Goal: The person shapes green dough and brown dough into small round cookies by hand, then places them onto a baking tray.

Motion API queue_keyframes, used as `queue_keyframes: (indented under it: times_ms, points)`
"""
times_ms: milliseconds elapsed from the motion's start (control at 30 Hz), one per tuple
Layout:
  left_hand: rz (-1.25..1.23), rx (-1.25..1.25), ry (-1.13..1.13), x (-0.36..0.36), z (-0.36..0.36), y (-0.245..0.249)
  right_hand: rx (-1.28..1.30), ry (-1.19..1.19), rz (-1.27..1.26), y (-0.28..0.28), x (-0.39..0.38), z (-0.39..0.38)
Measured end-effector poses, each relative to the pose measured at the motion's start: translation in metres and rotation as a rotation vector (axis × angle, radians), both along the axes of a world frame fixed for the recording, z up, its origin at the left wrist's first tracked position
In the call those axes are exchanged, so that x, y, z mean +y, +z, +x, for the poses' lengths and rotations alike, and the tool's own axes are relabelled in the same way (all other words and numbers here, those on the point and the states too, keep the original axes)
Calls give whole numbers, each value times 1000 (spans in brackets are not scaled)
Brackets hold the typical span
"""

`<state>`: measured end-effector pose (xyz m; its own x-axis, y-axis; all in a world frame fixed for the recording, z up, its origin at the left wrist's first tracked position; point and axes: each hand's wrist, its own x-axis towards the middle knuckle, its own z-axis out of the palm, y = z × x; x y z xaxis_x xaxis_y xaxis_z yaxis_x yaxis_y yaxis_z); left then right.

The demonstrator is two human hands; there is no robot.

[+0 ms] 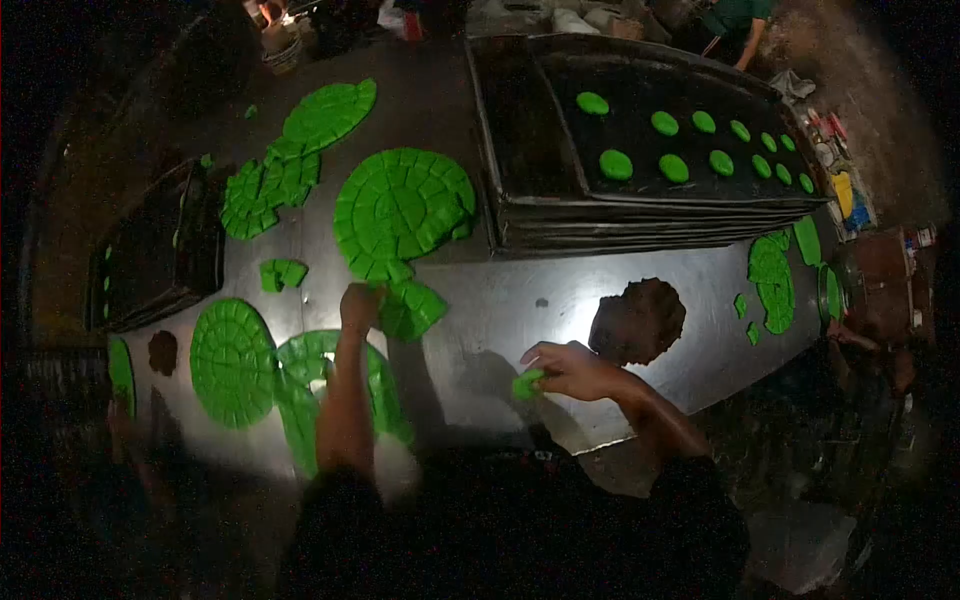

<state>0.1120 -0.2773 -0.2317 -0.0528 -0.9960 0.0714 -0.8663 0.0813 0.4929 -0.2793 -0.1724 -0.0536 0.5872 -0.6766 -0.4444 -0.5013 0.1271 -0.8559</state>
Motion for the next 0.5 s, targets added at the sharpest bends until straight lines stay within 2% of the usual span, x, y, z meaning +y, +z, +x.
queue_keyframes:
  times_ms: [33,67,100,133,167,200,233,267,300,333,400,433,467,500]
  points:
    - [-10,-7,171,-1,-2,-20,-26,27,-80,30,-29,-3]
    - [9,84,204,3,-3,-18,-21,-3,-221,71,-55,-4]
    - [45,150,319,8,-17,6,-16,-29,-358,104,-83,-7]
    - [37,272,330,14,-17,8,27,-34,-625,115,-116,-14]
    - [63,288,388,21,-25,39,72,-36,-892,128,-151,-22]
    - [126,441,439,29,1,0,187,-137,-924,156,-182,-19]
    - [-28,335,417,37,20,-14,296,-192,-1075,163,-217,-23]
    - [-114,431,410,46,23,10,432,-291,-1272,150,-264,-30]
    - [-129,333,431,56,48,-11,464,-397,-1428,133,-308,-38]
    - [-118,433,482,65,53,7,541,-493,-1454,105,-348,-49]
    - [-165,449,502,79,61,15,884,-202,-1044,64,-390,-70]
    - [-224,463,518,80,68,22,1010,-36,-752,58,-396,-73]
    - [-227,463,516,83,67,47,962,-110,-856,70,-382,-59]
    - [-191,361,530,93,60,72,914,-177,-957,80,-363,-46]
